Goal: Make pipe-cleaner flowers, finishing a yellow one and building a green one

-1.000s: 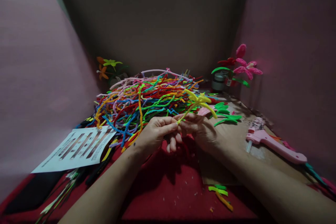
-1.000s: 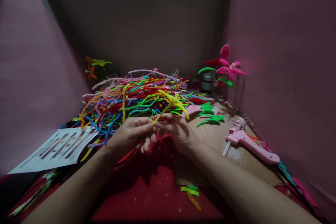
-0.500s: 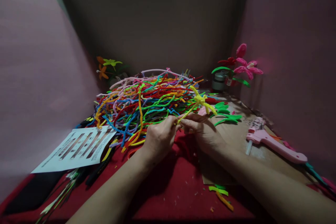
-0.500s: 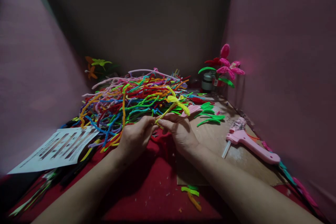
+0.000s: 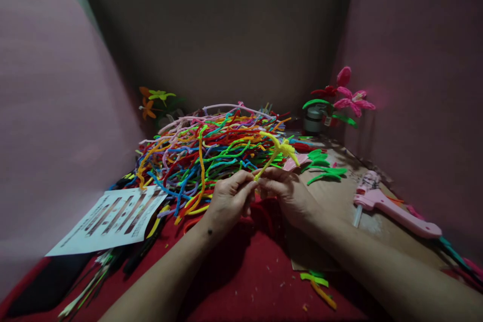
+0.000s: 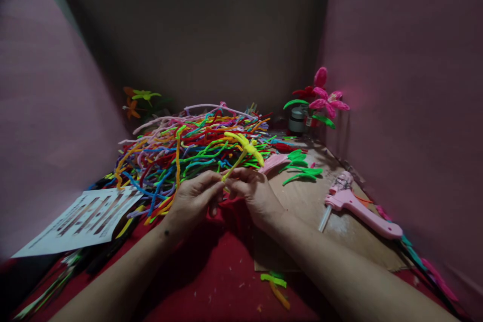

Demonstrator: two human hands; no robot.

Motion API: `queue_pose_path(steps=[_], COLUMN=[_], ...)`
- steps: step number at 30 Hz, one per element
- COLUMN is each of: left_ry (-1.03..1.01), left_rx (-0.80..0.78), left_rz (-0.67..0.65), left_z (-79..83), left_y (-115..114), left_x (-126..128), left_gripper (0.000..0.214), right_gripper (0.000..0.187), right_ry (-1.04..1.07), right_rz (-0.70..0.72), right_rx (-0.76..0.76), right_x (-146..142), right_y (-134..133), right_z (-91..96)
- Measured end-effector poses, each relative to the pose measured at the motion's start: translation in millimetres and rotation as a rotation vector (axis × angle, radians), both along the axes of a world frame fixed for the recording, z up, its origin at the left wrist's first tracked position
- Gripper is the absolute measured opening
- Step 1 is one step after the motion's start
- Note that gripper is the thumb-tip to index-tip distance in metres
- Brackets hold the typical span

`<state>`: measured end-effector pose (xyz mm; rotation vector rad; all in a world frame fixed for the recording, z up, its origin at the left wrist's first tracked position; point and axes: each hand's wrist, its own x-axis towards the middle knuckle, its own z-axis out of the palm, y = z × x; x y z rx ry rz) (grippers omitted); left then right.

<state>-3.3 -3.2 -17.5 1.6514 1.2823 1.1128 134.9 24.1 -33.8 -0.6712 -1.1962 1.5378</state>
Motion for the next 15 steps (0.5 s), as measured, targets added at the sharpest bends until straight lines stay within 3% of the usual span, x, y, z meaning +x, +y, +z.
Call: queue_pose_path(steps=[7,10,15], left_ry=[-0.196,-0.212,-0.237], left_rx=[-0.209,-0.207,-0.211], left_rz=[-0.083,-0.091,-0.139], left_z=[13.0,15.1,11.9], left_y=[-2,-3,-1], left_x=[-2,-2,-4], left_gripper=[0.014,0.016,0.018], right_gripper=[0.009,0.009,0.008], right_ry=[0.089,0.065,-0.056], right_rz=[0.068,0.033,0.028], right_rx=[-0.024,-0.044,0.047], right_x=[2,3,4], right_y=[4,3,0], right_z=[-2.4,1.1,8.0])
